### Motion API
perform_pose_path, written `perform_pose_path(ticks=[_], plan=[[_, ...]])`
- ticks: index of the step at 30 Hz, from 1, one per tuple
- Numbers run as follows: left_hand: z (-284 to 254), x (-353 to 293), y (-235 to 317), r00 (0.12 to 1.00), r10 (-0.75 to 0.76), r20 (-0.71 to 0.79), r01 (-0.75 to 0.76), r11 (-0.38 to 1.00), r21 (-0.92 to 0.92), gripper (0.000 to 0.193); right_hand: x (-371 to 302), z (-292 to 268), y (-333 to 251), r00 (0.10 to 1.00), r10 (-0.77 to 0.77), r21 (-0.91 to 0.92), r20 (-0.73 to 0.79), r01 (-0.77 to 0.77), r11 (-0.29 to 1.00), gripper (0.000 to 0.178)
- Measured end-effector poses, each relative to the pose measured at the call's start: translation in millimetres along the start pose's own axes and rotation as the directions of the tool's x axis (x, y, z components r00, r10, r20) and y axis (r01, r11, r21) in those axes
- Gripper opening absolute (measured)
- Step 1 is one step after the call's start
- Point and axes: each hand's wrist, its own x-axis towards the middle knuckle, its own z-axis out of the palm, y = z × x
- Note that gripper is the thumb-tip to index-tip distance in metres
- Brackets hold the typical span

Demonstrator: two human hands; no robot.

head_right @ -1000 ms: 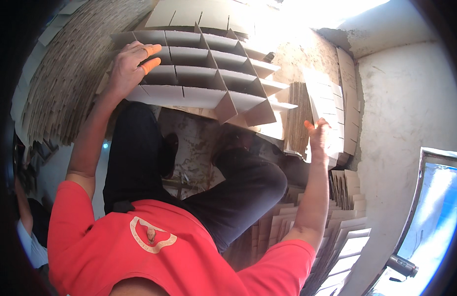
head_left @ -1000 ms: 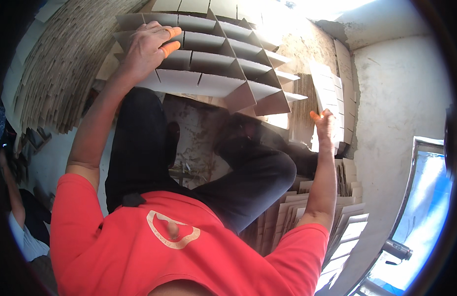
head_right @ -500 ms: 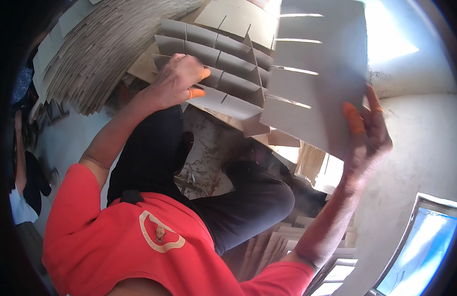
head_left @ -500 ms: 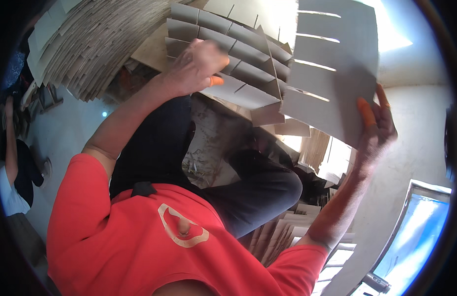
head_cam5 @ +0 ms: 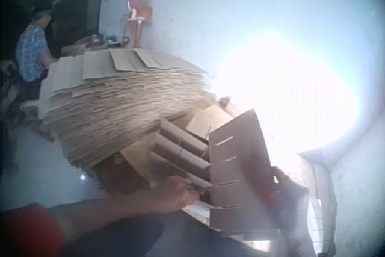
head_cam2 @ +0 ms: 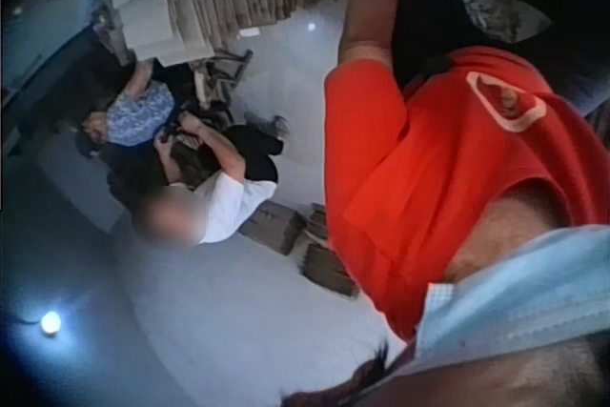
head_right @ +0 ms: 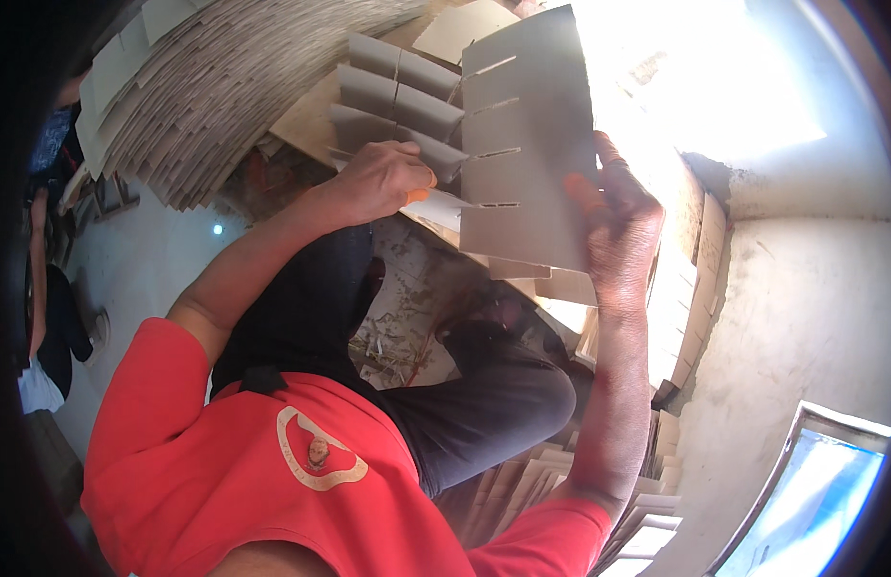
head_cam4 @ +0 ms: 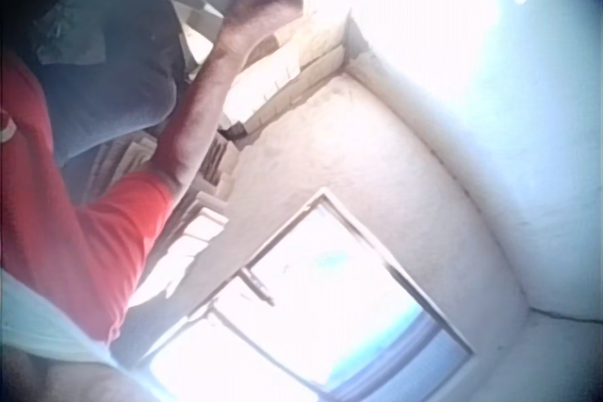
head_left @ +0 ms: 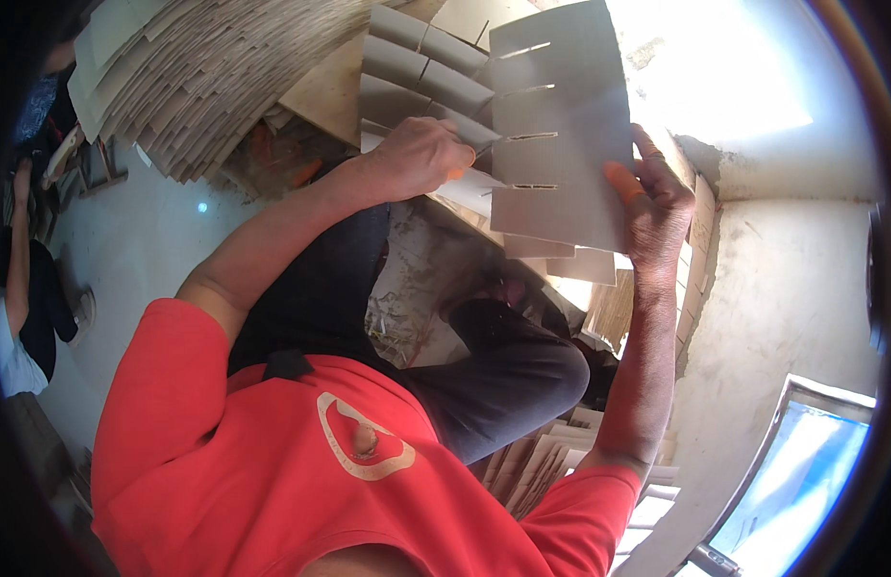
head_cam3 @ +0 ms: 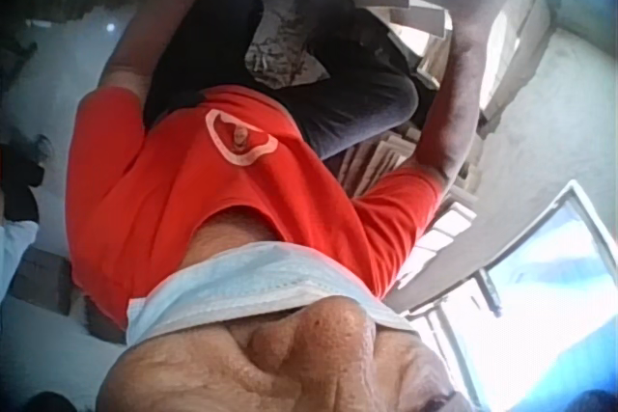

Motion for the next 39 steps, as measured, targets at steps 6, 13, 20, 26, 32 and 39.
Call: perform_pose_path(ticks=[6,13,20,26,32,39], plan=[[4,3,1,0.999,-0.029,-0.028,0.027,0.998,-0.051,0.009,12,13,6,0.995,-0.001,0.088,0.1,-0.008,0.996,0.042],[6,5,-5,0.999,-0.038,-0.022,0.038,0.999,-0.005,0.004,27,45,-11,0.843,0.28,0.276,0.459,-0.435,0.857,0.052],[9,6,-2,0.996,-0.089,-0.022,0.091,0.994,0.06,0.008,-16,90,2,0.741,0.038,-0.362,0.671,0.282,0.888,0.106],[13,11,-5,1.0,0.005,-0.005,-0.005,0.992,0.125,0.019,-4,53,10,0.756,0.354,-0.046,0.551,-0.396,0.917,0.075],[-6,8,6,0.997,-0.032,0.071,0.024,0.993,0.116,0.035,-75,-42,235,0.908,-0.242,-0.703,-0.343,-0.077,0.707,0.054],[-34,-4,13,0.992,-0.093,0.09,0.076,0.981,0.179,0.049,-108,113,77,0.987,0.06,-0.06,0.151,-0.051,0.997,0.05]])
